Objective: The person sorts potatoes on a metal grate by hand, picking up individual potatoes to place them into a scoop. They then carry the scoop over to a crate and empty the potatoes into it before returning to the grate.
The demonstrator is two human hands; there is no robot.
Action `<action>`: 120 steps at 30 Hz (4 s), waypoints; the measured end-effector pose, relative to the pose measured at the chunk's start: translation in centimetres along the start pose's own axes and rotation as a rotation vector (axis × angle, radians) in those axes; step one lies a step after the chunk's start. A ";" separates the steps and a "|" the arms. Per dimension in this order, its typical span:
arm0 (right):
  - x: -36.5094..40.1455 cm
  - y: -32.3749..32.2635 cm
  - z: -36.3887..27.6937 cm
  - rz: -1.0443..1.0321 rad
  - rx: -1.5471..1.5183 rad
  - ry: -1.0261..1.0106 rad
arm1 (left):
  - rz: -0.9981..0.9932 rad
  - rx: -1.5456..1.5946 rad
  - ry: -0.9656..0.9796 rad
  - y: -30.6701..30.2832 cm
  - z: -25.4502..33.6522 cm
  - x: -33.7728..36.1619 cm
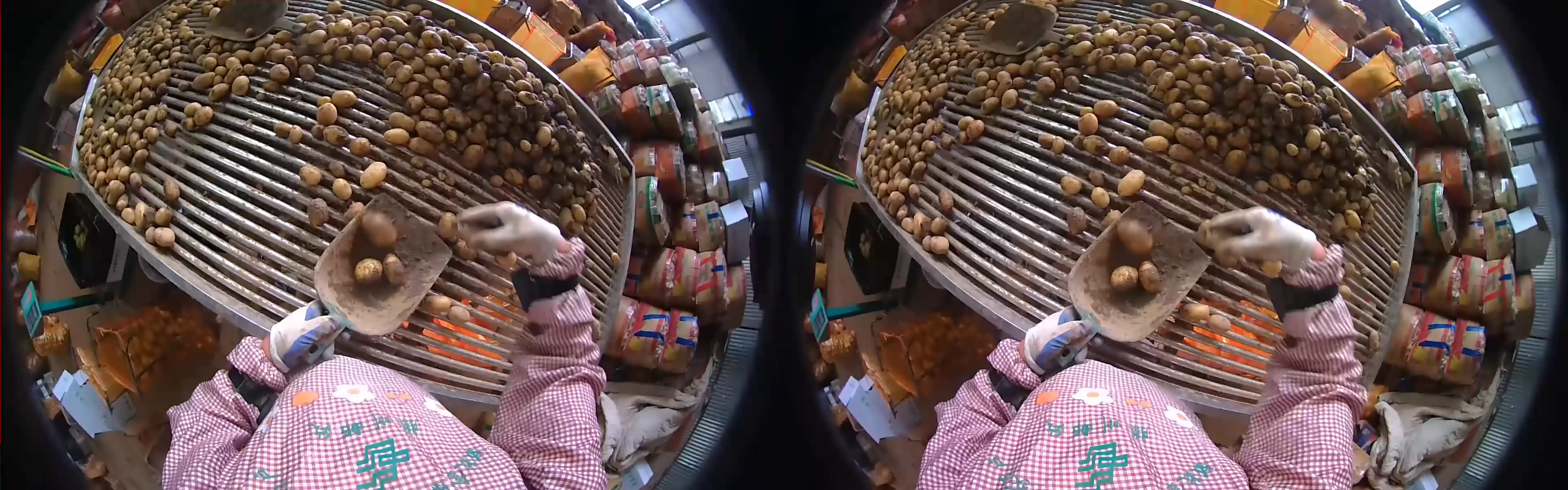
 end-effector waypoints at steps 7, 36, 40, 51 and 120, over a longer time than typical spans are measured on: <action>5.1 0.6 -1.2 0.302 -0.327 0.087 | -0.039 -0.027 -0.067 -2.1 -3.4 0.5; -6.0 15.7 -9.7 0.294 -0.315 -0.108 | 0.045 -0.351 -0.233 -21.5 4.7 10.7; -5.5 14.8 -6.5 0.550 -0.315 0.060 | -0.141 -0.482 -0.008 -21.2 5.5 9.3; 0.3 9.9 -1.6 0.799 -0.461 -0.002 | 0.202 -0.382 -0.275 -18.0 4.7 8.1; 4.2 -0.9 4.0 0.804 -0.408 -0.101 | 0.153 -0.444 -0.147 -2.8 8.7 -11.1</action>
Point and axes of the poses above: each hand's wrist, its own x-axis away from the middle knuckle, its own y-axis out of the palm, z = x × y, the point moved 7 cm from there along -x, towards the middle knuckle, and after that the axes turned 5 degrees about -y, right-handed, at the moved point
